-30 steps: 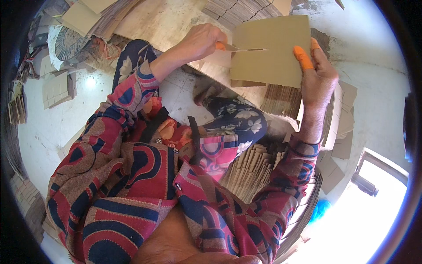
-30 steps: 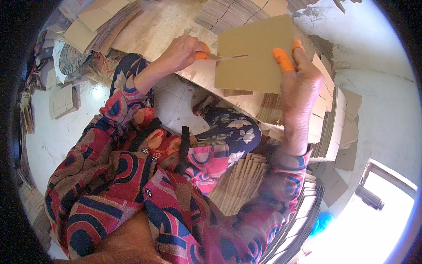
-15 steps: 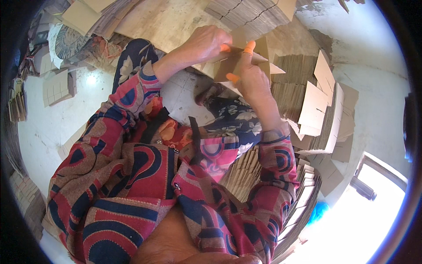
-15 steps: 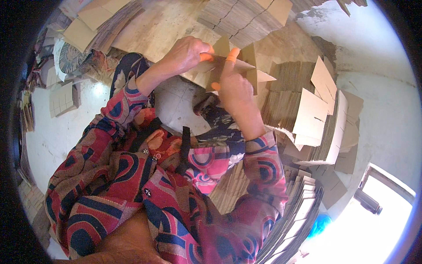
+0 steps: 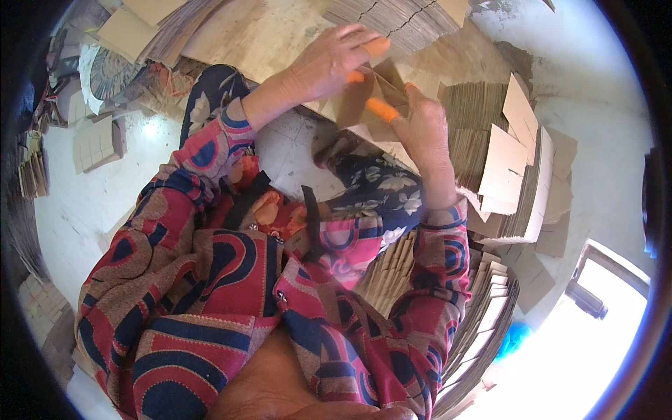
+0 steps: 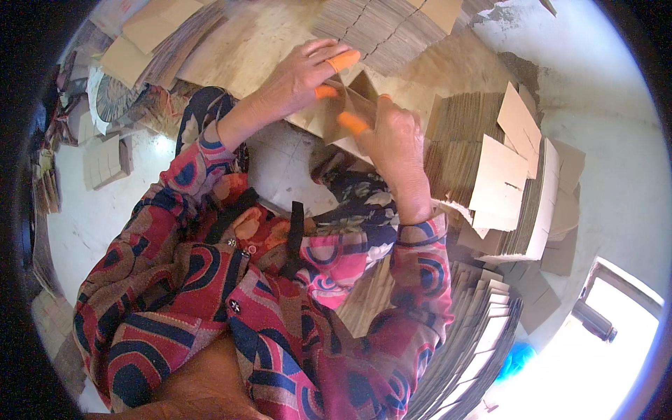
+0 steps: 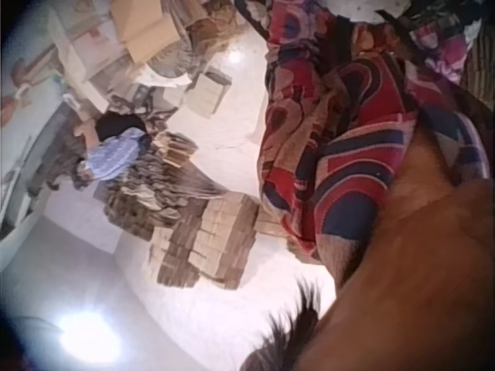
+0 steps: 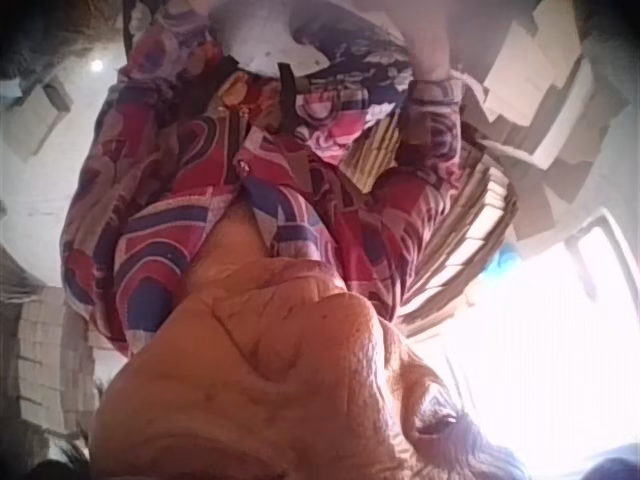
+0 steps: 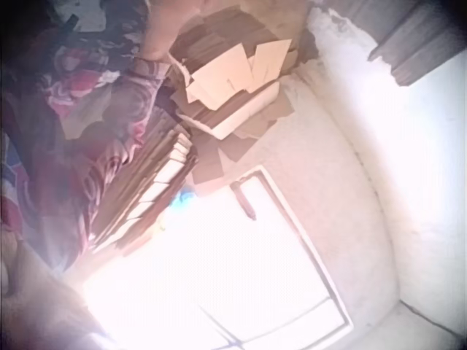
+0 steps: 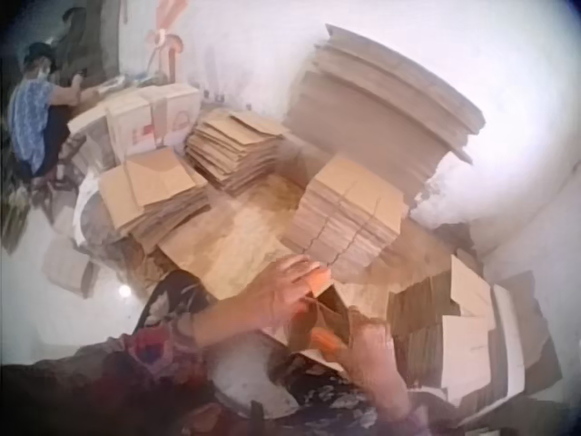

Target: The person sits on the floor and repeatedly cuts rectangular pieces of cardboard using a utility knife. They pick up each piece, cut it, and place it into a growing stack on the table.

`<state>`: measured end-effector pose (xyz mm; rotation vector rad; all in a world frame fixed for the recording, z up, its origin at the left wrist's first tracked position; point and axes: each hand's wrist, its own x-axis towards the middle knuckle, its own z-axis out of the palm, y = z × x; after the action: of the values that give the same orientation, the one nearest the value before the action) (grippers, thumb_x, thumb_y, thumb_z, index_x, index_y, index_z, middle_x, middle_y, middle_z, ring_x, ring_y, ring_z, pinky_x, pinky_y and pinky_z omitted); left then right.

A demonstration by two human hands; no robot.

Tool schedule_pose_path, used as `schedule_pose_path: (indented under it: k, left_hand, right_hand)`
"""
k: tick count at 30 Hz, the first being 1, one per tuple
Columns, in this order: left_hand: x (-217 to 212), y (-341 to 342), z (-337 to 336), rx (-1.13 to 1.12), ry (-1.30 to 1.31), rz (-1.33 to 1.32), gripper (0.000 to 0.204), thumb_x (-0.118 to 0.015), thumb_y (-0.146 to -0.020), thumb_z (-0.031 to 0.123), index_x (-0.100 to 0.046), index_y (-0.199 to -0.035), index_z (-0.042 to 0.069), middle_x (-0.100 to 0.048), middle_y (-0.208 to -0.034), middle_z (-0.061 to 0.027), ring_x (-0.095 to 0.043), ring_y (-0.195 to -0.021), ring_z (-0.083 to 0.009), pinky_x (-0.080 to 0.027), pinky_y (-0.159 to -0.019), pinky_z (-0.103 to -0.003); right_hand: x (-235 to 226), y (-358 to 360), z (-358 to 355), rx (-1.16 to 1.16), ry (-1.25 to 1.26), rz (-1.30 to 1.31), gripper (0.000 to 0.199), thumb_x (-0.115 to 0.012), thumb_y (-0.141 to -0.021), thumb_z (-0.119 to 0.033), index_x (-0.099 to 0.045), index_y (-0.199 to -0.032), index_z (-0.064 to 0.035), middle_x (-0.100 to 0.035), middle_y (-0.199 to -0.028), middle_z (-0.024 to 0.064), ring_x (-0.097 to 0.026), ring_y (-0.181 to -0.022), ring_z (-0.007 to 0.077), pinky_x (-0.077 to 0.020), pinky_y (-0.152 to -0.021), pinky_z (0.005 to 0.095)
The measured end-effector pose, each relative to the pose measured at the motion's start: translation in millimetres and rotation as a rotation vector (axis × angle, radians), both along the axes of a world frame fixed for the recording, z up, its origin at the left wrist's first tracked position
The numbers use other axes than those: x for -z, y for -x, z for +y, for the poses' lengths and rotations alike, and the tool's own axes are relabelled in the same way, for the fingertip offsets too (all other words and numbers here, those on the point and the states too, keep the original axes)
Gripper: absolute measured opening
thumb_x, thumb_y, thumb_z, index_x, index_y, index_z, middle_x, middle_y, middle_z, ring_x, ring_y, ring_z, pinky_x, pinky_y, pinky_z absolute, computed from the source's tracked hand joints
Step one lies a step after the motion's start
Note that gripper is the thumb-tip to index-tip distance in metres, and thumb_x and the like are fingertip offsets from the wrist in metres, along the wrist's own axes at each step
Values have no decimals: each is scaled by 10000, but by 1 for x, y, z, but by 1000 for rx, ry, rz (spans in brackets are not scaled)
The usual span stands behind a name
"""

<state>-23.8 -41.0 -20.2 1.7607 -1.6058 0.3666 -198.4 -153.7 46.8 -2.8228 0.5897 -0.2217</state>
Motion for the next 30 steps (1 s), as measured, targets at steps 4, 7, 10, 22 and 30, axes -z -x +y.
schedule_pose_path:
  k: [4,7,10,22,30]
  left_hand:
    - [-3,-7,3,80,-85,-79,580,-729,-730,147,-546,-1280,148,-574,-1290,-38,-477,-1239,-284,-380,-1011,-425]
    - [-11,-3,3,121,-75,-241,544,-721,-745,175,-559,-1264,162,-643,-1158,-16,-526,-1176,-240,-384,-974,-426]
    - [-10,2,2,212,-341,-102,414,-681,-764,149,-625,-1174,148,-660,-1028,1,-567,-1072,-195,-412,-895,-416]
    - [-43,-5,58,272,-116,5,191,-609,-710,18,-626,-898,51,-616,-716,-51,-603,-695,-251,-474,-592,-363]
    - [-96,-52,144,-306,103,-416,361,-624,-691,-18,-612,-1051,-26,-635,-886,-102,-620,-750,-247,-491,-573,-348]
  right_hand:
    - [14,9,-3,-61,-121,-140,154,-656,-823,-159,-602,-847,-17,-638,-713,197,-632,-695,401,-489,-604,467]
    - [27,19,-2,-108,-120,-221,46,-607,-800,-60,-603,-839,-34,-641,-731,180,-635,-712,383,-488,-604,463]
    - [30,24,4,-114,-58,-290,325,-562,-702,118,-647,-993,0,-675,-883,191,-668,-780,360,-531,-648,389]
    - [-1,86,-8,133,336,-520,538,-802,-753,-161,-585,-1216,5,-633,-1173,172,-615,-1046,323,-496,-884,405]
    - [9,167,-75,727,285,357,722,-594,-877,-523,-491,-1272,73,-587,-1140,320,-584,-1055,433,-466,-856,513]
